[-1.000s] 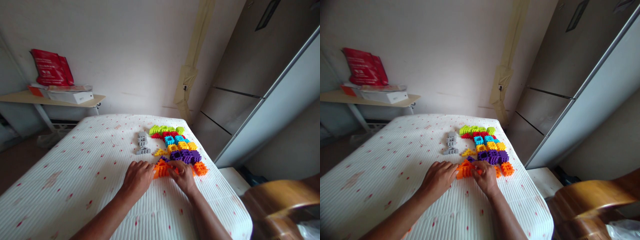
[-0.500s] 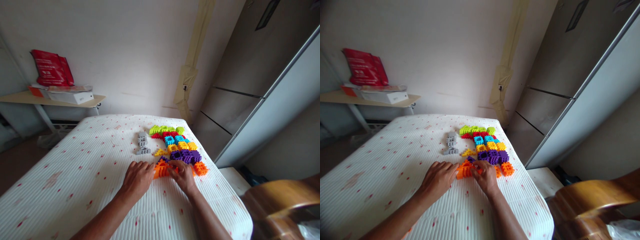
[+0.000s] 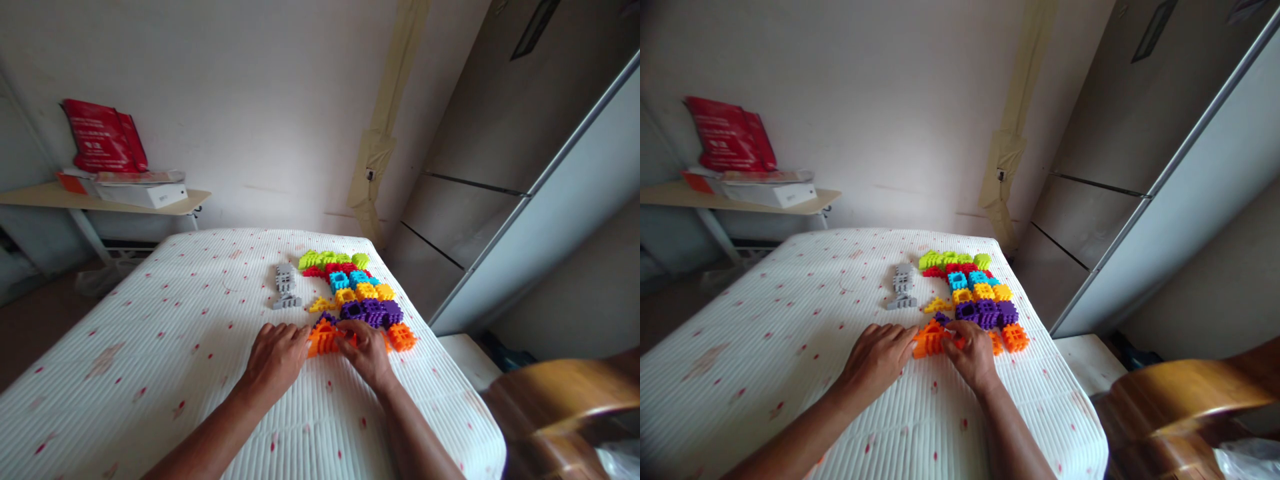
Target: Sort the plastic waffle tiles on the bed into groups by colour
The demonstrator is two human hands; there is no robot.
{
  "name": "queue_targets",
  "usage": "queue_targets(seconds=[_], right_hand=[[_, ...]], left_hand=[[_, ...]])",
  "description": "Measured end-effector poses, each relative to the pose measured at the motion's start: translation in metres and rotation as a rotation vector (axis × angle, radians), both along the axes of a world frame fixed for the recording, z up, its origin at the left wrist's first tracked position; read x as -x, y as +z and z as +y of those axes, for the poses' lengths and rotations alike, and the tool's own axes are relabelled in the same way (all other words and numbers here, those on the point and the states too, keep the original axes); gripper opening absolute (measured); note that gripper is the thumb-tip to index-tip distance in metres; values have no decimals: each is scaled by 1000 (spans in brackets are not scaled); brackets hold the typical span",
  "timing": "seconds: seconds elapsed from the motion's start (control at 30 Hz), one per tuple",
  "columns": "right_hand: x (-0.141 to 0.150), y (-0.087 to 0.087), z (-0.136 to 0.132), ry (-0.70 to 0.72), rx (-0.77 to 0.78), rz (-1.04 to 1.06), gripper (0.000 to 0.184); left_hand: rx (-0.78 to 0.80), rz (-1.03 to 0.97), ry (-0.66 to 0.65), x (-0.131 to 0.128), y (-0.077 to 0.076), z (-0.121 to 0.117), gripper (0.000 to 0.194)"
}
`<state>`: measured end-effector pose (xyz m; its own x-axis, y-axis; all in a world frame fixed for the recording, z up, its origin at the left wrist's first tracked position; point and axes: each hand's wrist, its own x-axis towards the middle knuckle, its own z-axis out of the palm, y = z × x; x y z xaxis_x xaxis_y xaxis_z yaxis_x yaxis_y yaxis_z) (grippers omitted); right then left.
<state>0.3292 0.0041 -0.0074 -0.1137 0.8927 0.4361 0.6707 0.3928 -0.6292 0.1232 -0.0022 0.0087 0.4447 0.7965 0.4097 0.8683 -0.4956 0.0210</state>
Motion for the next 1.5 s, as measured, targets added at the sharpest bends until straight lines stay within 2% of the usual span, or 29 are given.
queue_targets(seconds=[0.77,1.07,1.5], right_hand=[[1,0,0,-1,-13,-6,15],[0,-3,1,11,-22,4,15],[1,-2,0,8,-6,7,14]], left_hand=[[-29,1,-14,0,-4,1,20],[-21,60,10,-2,3,0,24],[-24,49,-4,-2,-2,0,28]])
